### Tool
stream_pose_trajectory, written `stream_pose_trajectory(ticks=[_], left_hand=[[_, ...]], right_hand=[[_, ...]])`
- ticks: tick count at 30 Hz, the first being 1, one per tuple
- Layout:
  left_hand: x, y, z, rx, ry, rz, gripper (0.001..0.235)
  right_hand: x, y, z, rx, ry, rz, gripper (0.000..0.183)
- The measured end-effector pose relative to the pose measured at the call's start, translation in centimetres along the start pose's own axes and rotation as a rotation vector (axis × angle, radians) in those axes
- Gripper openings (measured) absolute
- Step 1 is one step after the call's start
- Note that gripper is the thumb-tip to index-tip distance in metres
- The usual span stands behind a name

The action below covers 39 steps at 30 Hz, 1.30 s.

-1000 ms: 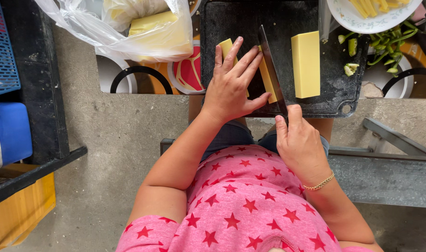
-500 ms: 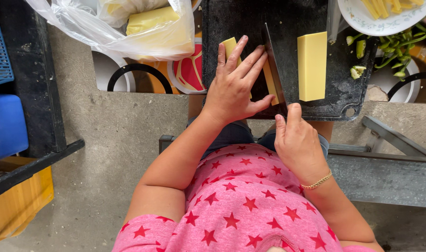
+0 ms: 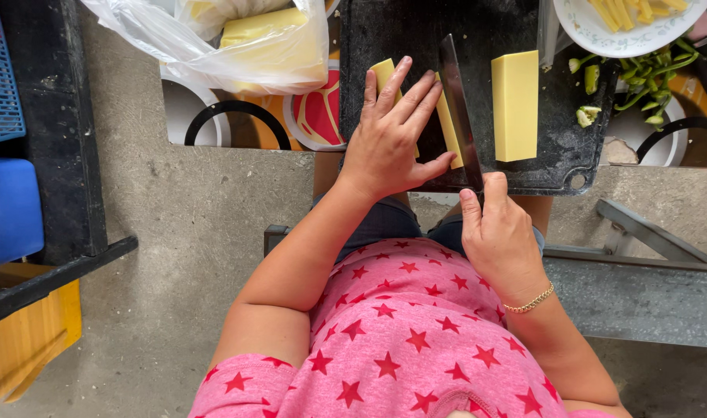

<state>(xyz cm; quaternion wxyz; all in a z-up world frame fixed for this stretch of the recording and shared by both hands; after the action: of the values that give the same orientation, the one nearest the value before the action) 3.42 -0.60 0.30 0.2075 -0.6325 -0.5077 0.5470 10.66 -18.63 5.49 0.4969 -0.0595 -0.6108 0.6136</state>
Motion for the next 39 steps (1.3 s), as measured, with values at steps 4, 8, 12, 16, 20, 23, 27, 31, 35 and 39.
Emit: stream_pose_trajectory(ticks=[4,8,12,16,20,23,27,31,35,39], left_hand=[[0.1,0.1,0.1,-0.003,0.002,0.002,0.087],[0.1,0.1,0.2,-0.005,0.004,-0.003,0.087],[0.1,0.2,0.1,0.007,0.004,-0.005,0.086],[0.1,0.2,0.1,0.006,0.005,-0.005,0.086],[0.1,0.2,0.1,0.020,-0.010,0.006,0.085],[0.2,0.1,0.1,0.027,-0.012,0.013,0.086],[0.2,0.2,0.1,0.036,-0.019,0.031,0.086],[0.2,0.3,0.1,0.037,-0.020,0.040,0.087],[0.2,0.2,0.1,0.031,-0.019,0.029,0.087],[0.1,0.2,0.0,0.024,-0.016,0.015,0.087]], right_hand=[[0.3,-0.2,0.2,0.013,0.006,0.017,0.025],[0.5,-0.3,0.1,0.039,0.032,0.033,0.026],[0.7,-0.4,0.0,0.041,0.016,0.022,0.025],[0.8,-0.4,-0.1,0.047,0.014,0.019,0.025],[0.6,-0.2,-0.3,0.058,0.016,0.031,0.024],[0.5,0.0,-0.4,0.068,0.018,0.064,0.028],[0.1,0.5,-0.5,0.105,0.045,0.094,0.028],[-0.3,1.1,-0.9,0.108,0.047,0.109,0.029],[-0.7,1.4,-1.1,0.077,0.024,0.075,0.030],[-0.9,1.0,-0.7,0.049,0.023,-0.025,0.027]])
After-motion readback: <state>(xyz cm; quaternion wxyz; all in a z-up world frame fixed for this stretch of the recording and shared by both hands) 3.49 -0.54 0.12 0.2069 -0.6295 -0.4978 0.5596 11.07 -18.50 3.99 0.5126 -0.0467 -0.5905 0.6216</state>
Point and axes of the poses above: each hand's wrist, its own z-axis away from the middle knuckle, its own y-axis out of the palm, x = y × z, the point moved 3 cm from there along -z, towards the middle knuckle, and after that the axes turned 7 degrees about y, right-handed, at the moved point
